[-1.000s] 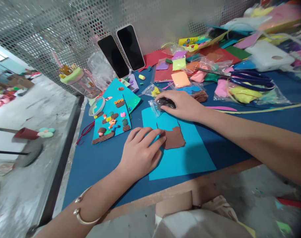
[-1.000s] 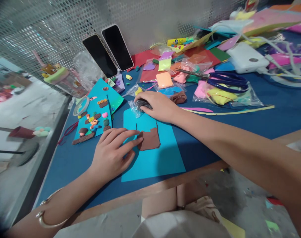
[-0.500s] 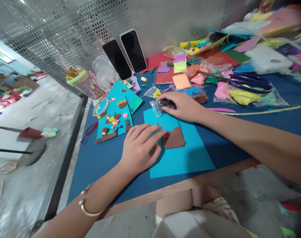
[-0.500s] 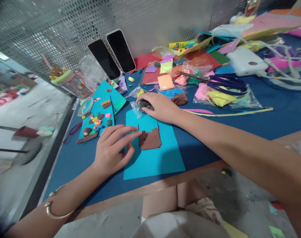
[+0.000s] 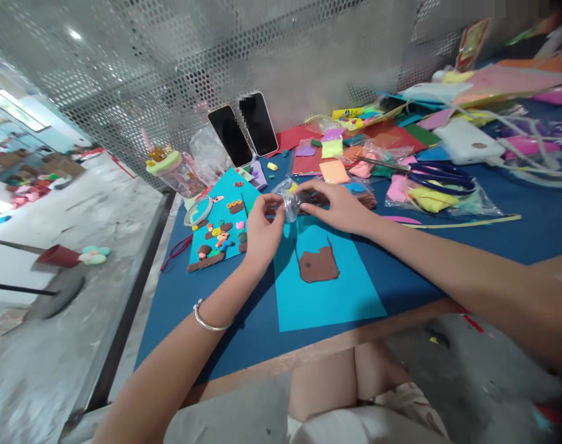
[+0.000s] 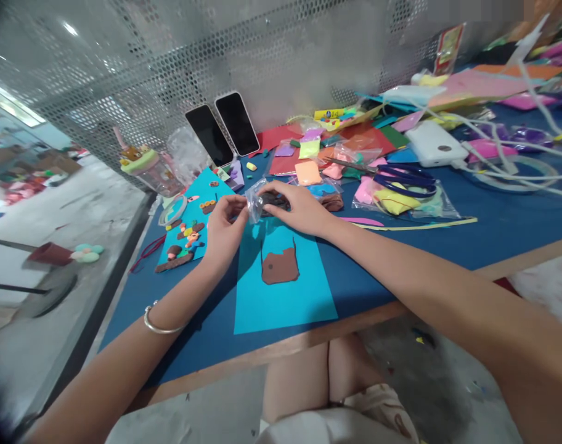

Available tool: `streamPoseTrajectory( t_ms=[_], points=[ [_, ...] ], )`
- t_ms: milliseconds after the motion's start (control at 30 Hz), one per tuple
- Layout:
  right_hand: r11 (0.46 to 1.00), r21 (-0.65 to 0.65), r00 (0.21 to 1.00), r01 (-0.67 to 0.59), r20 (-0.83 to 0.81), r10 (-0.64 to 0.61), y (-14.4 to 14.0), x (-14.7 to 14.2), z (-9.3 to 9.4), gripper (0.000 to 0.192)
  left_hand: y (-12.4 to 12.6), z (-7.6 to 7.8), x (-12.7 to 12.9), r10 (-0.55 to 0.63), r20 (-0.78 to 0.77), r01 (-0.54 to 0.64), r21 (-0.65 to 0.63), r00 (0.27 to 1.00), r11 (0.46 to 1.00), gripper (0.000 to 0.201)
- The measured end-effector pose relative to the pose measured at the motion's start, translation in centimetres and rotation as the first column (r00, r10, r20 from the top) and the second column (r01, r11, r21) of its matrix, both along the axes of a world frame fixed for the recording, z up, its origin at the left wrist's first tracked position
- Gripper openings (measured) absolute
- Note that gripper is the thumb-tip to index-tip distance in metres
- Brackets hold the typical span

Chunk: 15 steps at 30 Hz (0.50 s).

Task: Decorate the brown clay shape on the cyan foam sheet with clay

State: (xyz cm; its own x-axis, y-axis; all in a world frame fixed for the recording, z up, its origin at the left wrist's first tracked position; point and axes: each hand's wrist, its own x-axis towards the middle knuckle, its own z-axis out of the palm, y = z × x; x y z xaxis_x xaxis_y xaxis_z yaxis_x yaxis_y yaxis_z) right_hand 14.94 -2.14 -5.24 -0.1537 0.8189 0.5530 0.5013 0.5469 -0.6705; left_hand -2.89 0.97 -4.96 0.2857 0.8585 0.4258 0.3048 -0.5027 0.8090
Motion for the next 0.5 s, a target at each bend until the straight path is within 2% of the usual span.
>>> streamPoseTrajectory(
  t_ms=[67,133,333,500],
  points=[
    [1.0,0.012,1.0,-0.005,-0.007,0.005,-0.1,-0.1,0.0,0.027,0.0,-0.2,0.0,-0.043,0.051,0.046,-0.063,0.998,0.997,0.006],
    [1.0,0.031,1.0,-0.005,0.016,0.005,-0.1,-0.3,0.0,0.026,-0.2,-0.3,-0.2,-0.07,0.066,0.075,-0.073,0.995,0.995,0.008],
    [0.998,0.054,0.998,0.02,0.054,-0.022,-0.1,-0.3,-0.1,0.026,-1.2,0.0,-0.7,-0.073,0.045,0.074,-0.011,0.996,0.997,0.011],
    [0.998,0.067,0.993,0.021,0.112,-0.028,-0.3,-0.3,0.0,0.026,-1.0,-0.3,-1.0,-0.009,-0.031,0.012,0.08,0.999,0.997,0.007]
  ],
)
